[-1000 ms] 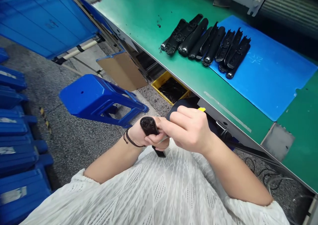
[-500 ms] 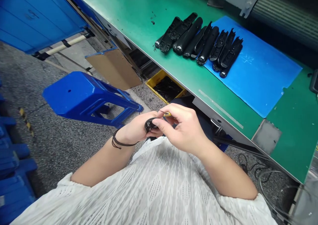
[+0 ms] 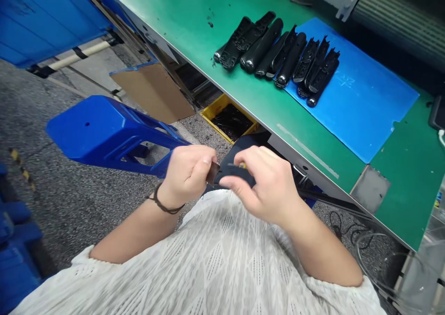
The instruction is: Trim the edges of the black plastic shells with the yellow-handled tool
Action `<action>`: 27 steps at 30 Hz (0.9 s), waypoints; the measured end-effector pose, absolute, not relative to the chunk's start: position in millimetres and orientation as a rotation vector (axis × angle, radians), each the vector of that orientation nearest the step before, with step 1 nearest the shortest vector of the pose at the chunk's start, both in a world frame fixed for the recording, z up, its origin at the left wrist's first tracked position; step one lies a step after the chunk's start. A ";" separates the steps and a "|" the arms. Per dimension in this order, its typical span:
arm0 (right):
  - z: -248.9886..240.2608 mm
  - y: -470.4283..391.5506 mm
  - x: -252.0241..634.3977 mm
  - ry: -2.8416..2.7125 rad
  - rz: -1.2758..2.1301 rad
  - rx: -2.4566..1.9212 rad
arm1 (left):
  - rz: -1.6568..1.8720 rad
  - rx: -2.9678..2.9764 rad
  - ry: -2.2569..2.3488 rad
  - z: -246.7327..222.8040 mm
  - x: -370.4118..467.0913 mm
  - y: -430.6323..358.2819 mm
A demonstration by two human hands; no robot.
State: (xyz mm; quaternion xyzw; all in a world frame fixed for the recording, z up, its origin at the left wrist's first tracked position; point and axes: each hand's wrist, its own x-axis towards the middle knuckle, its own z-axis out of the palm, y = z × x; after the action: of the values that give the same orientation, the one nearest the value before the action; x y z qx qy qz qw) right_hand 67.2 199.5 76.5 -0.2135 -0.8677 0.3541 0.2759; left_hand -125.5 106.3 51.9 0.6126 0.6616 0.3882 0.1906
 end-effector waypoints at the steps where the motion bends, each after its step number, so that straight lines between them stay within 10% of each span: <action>1: 76.3 198.5 69.4 -2.414 0.891 -0.546 | 1.103 1.849 1.950 52.0 -126.1 105.4; 20: 53.2 187.5 65.4 -2.449 -0.098 -0.440 | 0.960 2.097 2.300 60.1 -114.7 106.8; 27: 43.3 194.4 74.6 -2.397 0.096 -0.347 | 0.859 1.672 2.320 70.3 -112.9 113.3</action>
State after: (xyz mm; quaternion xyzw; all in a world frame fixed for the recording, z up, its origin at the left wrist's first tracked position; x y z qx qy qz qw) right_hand 74.6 194.4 43.3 -0.1340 -0.9258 0.0372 0.3514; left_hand -112.9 113.3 70.3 0.5582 0.7747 0.2867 0.0777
